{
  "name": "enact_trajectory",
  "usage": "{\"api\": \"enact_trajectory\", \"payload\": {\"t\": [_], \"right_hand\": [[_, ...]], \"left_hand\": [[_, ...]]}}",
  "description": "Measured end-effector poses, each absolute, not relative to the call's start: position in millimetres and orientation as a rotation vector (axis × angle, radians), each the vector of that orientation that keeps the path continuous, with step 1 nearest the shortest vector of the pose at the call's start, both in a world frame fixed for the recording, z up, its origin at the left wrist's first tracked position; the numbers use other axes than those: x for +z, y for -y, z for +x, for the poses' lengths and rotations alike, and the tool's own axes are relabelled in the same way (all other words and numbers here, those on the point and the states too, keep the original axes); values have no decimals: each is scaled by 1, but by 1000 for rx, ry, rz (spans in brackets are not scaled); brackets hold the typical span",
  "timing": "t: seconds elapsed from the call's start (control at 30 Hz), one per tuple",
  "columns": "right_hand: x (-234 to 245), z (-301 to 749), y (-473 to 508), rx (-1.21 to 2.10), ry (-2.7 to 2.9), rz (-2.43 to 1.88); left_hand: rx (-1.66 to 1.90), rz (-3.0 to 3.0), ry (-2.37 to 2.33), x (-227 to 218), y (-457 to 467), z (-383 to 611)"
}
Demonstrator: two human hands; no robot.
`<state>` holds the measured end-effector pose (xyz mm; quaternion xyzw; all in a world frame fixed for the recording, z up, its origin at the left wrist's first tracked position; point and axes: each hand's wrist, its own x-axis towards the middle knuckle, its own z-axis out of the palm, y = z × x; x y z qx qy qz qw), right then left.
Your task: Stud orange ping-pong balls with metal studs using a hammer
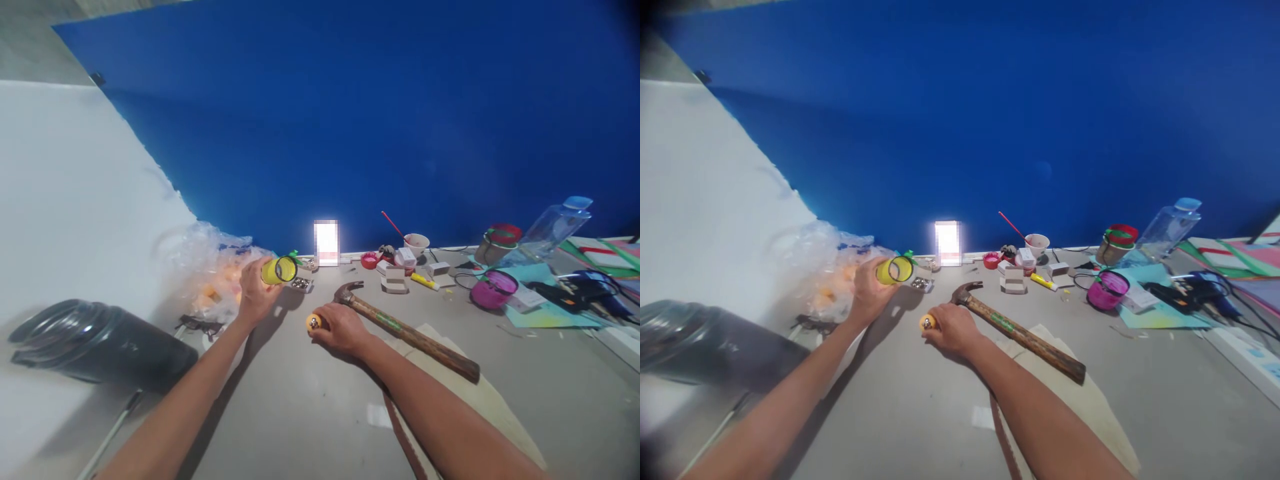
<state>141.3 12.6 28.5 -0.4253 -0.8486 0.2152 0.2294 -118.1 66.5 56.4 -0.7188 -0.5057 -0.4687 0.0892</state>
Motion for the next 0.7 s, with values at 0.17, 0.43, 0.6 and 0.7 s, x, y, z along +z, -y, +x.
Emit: {"api": "enact_trajectory", "payload": {"t": [0.17, 0.43, 0.6, 0.7], "right_hand": [[28, 140, -13, 594, 2335, -1169], [28, 140, -13, 603, 2326, -1158], [27, 141, -14, 590, 2328, -1152], [29, 142, -14, 600, 2339, -1153]], "left_hand": [[-1604, -2220, 1611, 59, -74, -109], [-1929, -2104, 1895, 63, -117, -98], [-1576, -2050, 2234, 65, -153, -89], [-1340, -2023, 2351, 65, -167, -85]]}}
